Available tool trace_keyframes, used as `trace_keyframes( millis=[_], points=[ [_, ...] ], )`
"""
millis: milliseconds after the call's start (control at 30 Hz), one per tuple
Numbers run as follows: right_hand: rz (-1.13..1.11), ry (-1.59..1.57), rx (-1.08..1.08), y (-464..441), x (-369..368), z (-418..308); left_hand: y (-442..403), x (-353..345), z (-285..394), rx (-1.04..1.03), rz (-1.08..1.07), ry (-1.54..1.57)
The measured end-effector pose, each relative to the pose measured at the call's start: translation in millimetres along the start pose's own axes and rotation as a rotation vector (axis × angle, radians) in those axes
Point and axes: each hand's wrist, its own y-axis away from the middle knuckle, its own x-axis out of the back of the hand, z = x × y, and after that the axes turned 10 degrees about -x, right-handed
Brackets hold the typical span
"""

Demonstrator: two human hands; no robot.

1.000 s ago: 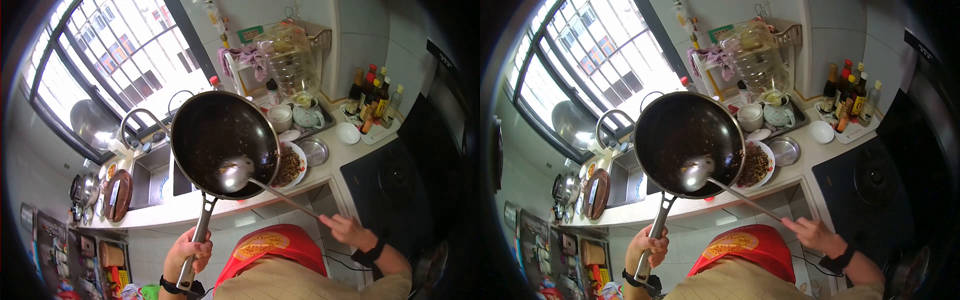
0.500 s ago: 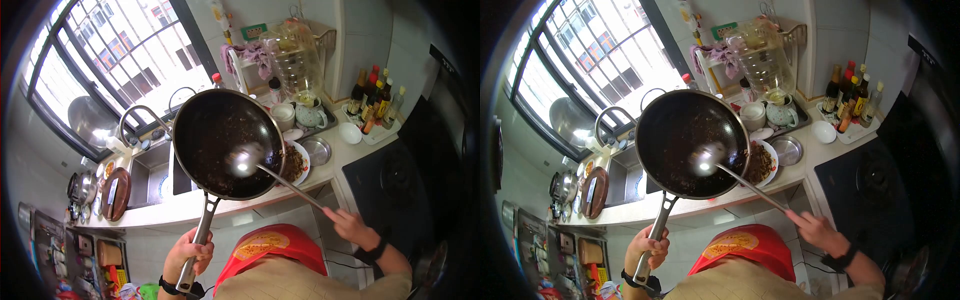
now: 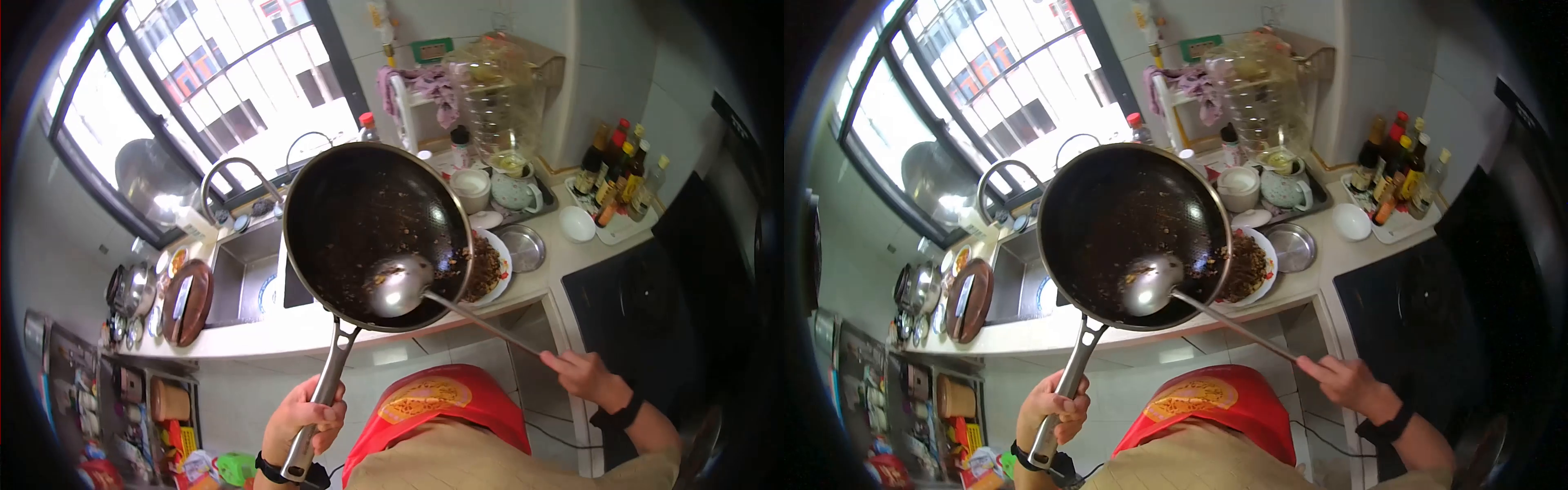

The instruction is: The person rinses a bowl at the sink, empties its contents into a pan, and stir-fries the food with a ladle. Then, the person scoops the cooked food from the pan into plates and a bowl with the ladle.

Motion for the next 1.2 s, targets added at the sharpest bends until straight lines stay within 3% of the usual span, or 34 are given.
trace_keyframes(
  millis=[133, 200, 400, 467, 633, 733, 1067, 1200],
  points=[
    [0.063, -0.044, 0.08, -39, 12, -2, 24, -4, -10, -0.035, 0.112, 0.043],
    [0.041, -0.27, 0.016, -63, 5, -26, 41, 2, -17, -0.035, 0.113, 0.095],
    [-0.161, -0.529, 0.008, -93, -3, -88, 71, 43, -21, -0.151, 0.112, 0.238],
    [-0.335, -0.56, -0.016, -115, -5, -118, 75, 67, -19, -0.19, 0.081, 0.271],
    [-0.404, -0.3, 0.107, -146, -10, -159, 97, 141, 7, -0.277, 0.049, 0.281],
    [-0.353, -0.076, 0.027, -166, 14, -169, 105, 185, 18, -0.315, 0.057, 0.3],
    [-0.334, -0.126, 0.126, -279, -59, -278, 92, 276, 51, -0.341, 0.123, 0.285],
    [-0.431, -0.086, -0.07, -308, -64, -289, 68, 299, 53, -0.349, 0.084, 0.345]
  ],
)
